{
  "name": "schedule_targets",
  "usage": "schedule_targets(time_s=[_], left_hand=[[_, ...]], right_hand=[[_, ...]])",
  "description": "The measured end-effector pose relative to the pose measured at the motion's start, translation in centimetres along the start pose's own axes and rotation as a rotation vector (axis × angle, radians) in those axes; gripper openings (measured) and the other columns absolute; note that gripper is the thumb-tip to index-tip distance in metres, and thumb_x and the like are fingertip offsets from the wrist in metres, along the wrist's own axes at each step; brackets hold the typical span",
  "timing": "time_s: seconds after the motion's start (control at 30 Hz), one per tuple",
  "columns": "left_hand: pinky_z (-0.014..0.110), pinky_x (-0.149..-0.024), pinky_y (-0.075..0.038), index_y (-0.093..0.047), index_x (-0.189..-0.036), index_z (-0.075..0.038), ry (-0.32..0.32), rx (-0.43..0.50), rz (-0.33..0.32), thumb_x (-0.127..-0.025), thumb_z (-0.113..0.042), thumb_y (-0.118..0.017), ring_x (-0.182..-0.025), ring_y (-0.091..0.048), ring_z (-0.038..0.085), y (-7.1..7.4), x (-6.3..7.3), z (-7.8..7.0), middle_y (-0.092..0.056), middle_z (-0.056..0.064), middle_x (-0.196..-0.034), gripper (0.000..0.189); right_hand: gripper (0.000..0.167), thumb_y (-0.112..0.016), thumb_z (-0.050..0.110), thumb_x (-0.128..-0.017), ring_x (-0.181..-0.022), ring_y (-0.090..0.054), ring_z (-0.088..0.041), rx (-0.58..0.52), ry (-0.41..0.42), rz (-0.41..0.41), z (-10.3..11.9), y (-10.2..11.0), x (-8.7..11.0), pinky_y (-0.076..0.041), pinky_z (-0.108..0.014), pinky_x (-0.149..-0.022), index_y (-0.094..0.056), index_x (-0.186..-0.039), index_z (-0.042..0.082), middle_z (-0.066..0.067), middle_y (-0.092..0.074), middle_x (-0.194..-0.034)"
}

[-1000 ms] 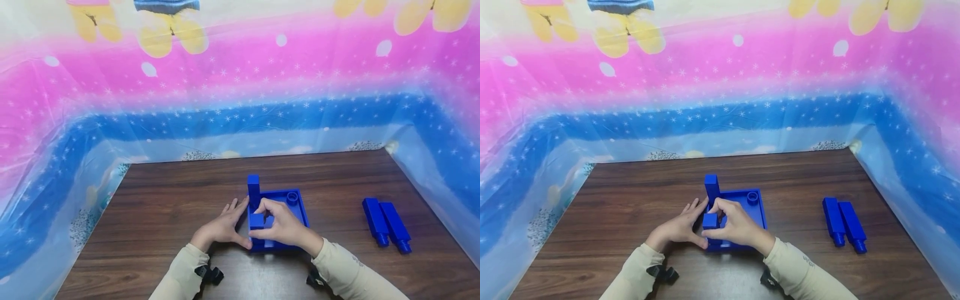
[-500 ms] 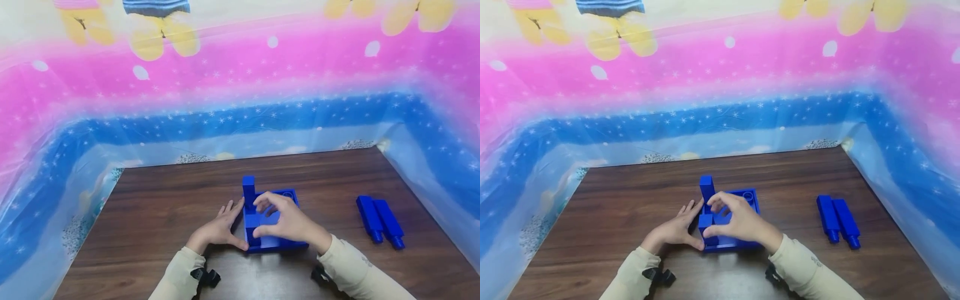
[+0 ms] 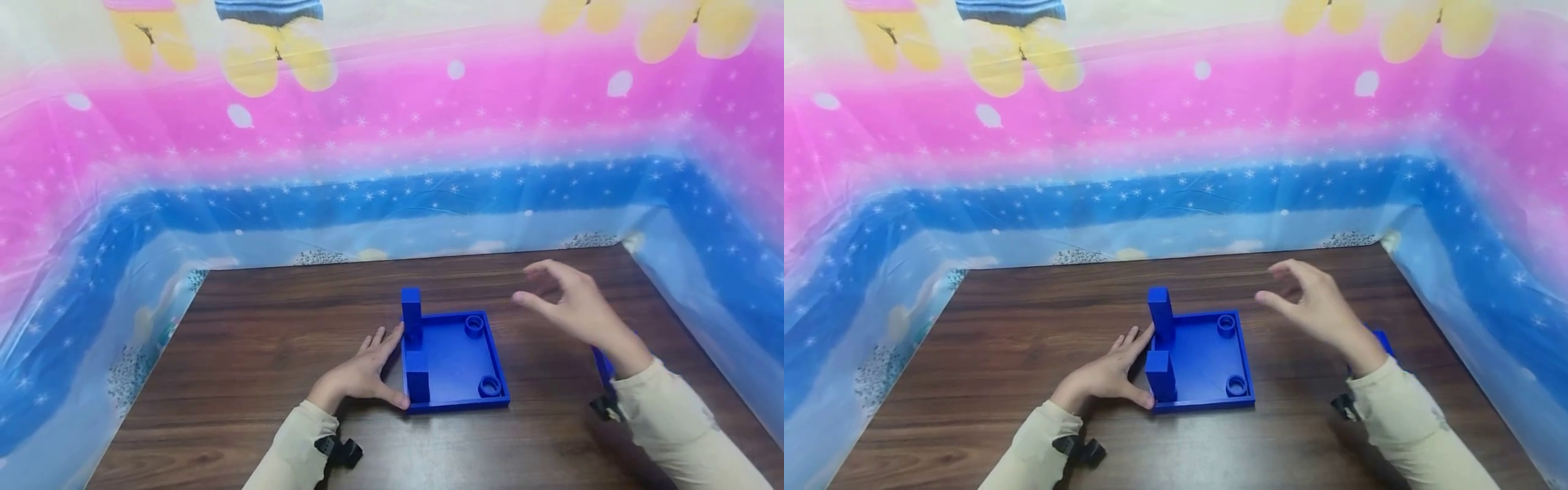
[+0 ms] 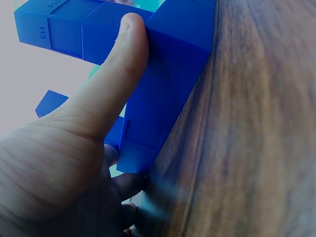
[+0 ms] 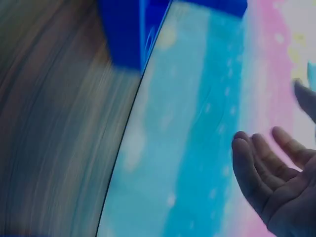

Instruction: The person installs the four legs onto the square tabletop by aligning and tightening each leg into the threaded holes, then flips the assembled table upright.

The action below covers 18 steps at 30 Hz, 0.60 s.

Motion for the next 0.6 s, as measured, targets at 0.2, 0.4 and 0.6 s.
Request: schedule_targets(time_s=[0.2,0.4,0.6], left_hand=[[0.056,-0.128,0.006,-0.001,-0.17,-0.008,0.0,-0.007,-0.004,-0.076,-0.043,-0.096,-0.16,0.011,0.038,0.0,0.0,0.0,-0.007,0.016,-0.176,0.139],[0.055,-0.128,0.006,-0.001,-0.17,-0.007,0.007,-0.003,-0.002,-0.075,-0.043,-0.096,-0.161,0.011,0.038,0.0,0.1,-0.1,-0.006,0.016,-0.176,0.139],[0.055,-0.128,0.006,-0.001,-0.17,-0.007,0.005,-0.002,-0.006,-0.075,-0.042,-0.096,-0.161,0.011,0.038,0.0,0.0,-0.1,-0.007,0.016,-0.176,0.139]], right_hand=[[0.054,-0.078,0.038,-0.097,-0.093,-0.072,-0.042,0.196,-0.121,0.038,-5.1,3.3,1.8,-0.055,-0.063,-0.082,-0.065,-0.131,-0.002,-0.031,-0.069,-0.125],[0.067,-0.072,0.048,-0.1,-0.106,-0.067,-0.051,0.25,-0.256,0.14,-8.8,4.5,4.0,-0.052,-0.067,-0.086,-0.06,-0.136,-0.008,-0.035,-0.066,-0.125],[0.06,-0.074,0.039,-0.1,-0.1,-0.069,-0.05,0.299,-0.294,0.228,-10.1,4.0,5.6,-0.054,-0.065,-0.08,-0.06,-0.134,-0.008,-0.033,-0.071,-0.116]])
Point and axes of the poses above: each hand's wrist, its own x-axis away from the middle knuckle, its own y-axis out of the back of the hand, z = x × y, the point moved 4 cm from there along -x, towards the middle knuckle
